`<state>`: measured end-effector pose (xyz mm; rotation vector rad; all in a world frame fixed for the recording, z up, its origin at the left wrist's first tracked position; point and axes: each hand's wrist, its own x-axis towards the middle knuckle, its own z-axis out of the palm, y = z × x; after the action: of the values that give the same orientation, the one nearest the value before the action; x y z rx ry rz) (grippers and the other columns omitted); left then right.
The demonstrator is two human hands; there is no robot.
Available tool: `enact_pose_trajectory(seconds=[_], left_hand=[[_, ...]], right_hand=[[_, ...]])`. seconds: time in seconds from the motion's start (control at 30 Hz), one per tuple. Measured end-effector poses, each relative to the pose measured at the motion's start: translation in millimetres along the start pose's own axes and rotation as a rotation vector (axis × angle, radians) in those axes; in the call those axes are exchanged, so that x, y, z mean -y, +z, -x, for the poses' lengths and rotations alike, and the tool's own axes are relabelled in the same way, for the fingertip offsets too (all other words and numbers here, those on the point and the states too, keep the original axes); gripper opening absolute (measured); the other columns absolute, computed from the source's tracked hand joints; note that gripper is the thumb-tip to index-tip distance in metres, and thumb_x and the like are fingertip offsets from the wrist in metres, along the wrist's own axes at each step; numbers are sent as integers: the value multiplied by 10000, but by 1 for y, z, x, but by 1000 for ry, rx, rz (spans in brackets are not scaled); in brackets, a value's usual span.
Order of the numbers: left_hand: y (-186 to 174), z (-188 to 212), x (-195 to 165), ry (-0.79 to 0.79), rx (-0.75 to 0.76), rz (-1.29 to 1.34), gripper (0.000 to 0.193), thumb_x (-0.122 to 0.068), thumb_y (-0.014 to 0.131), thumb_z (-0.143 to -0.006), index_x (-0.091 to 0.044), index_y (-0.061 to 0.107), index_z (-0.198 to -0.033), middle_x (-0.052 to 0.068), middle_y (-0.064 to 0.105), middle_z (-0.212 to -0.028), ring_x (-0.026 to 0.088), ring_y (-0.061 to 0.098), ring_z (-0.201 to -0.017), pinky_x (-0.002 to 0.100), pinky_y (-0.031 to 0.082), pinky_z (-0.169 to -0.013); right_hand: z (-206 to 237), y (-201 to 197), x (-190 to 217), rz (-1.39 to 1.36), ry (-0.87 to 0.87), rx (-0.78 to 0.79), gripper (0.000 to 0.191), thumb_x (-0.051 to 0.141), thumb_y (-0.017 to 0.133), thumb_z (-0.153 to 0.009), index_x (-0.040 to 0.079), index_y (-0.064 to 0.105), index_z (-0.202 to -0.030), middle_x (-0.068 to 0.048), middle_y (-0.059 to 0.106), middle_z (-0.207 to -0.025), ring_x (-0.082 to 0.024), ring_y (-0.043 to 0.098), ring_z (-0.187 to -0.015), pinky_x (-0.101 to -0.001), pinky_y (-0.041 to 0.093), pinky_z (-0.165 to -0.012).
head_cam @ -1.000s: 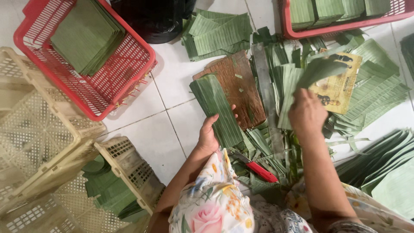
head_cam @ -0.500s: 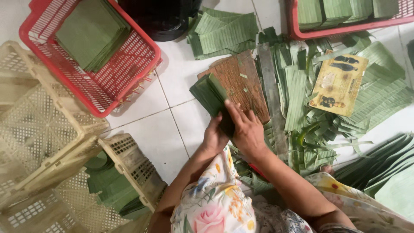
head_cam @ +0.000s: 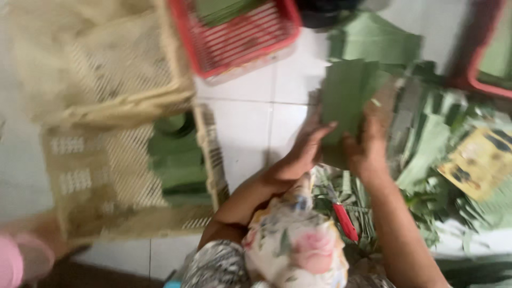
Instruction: The person sits on the floor trimming banana leaves. They place a leaf on a wooden board, align a yellow card template over it, and cut off the excess edges with a red-handled knife, then stack the trimmed leaf with finished piles and place trimmed leaves into red baskets.
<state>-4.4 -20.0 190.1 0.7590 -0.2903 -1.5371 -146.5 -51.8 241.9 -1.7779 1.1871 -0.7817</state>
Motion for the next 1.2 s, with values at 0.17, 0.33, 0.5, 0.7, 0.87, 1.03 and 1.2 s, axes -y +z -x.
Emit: enact_pose_trajectory(seconds=[0.17, 0.33, 0.5, 0.7, 0.87, 1.03, 1.2], left_hand=[[-7, 60, -60, -46, -20, -119, 575, -145, 691, -1013, 38, 472, -1512, 166, 642, -1303, 284, 519, -1039, 443, 399, -747], [-56, 116, -95, 317, -88, 126, 546, -127, 739, -974, -11, 503, -1453, 76, 663, -1288, 204, 630, -1171, 396, 519, -1020], [-194, 217, -151, 490, -836, 146, 593, -37, 664, -888, -152, 425, -1418, 64, 568, -1269, 237, 623, -1096, 539, 554, -965], [-301, 331, -154, 425, -1282, 230, 671, -41, 700, -906, -49, 299, -1443, 203, 402, -1318, 380, 527, -1128, 576, 515, -958], [-296, 342, -130, 14, -1452, -29, 813, -68, 736, -894, -60, 183, -1489, 255, 229, -1407, 419, 419, -1224, 569, 462, -1008], [-261, 308, -115, -294, -1558, -475, 962, -94, 772, -882, -71, 67, -1535, 306, 57, -1495, 458, 310, -1319, 562, 408, -1058], [-217, 283, -93, -60, -1631, -832, 1115, -120, 808, -869, -82, -49, -1581, 358, -116, -1584, 497, 202, -1415, 556, 355, -1107]], right_hand=[[22, 14, 73, -61, -44, 183, 633, -9, 588, -1005, -5, 308, -1572, -213, 576, -1391, -278, 622, -1216, -373, 538, -966], [58, 27, 126, 165, -329, 176, 827, -75, 724, -1006, -7, 204, -1646, -265, 365, -1495, -302, 635, -1088, -330, 579, -791], [91, 10, 117, 190, -139, 83, 764, -78, 692, -1083, -23, 209, -1672, -234, 492, -1477, -245, 649, -1014, -316, 553, -716], [101, -10, 77, 251, -246, -15, 764, -84, 743, -1061, -45, 221, -1618, -284, 315, -1583, -319, 674, -1112, -340, 579, -710], [112, -19, 53, 450, -311, -77, 819, -154, 651, -897, 45, 325, -1621, -229, 366, -1532, -396, 522, -1351, -345, 602, -815], [119, -27, 8, 428, 136, -45, 914, 332, 799, -877, 137, 305, -1620, -278, 455, -1466, -511, 557, -1160, -609, 494, -878], [125, -53, -52, 730, -272, -39, 562, 264, 776, -768, 138, 584, -1281, -212, 536, -1373, -532, 553, -1232, -503, 505, -1003]])
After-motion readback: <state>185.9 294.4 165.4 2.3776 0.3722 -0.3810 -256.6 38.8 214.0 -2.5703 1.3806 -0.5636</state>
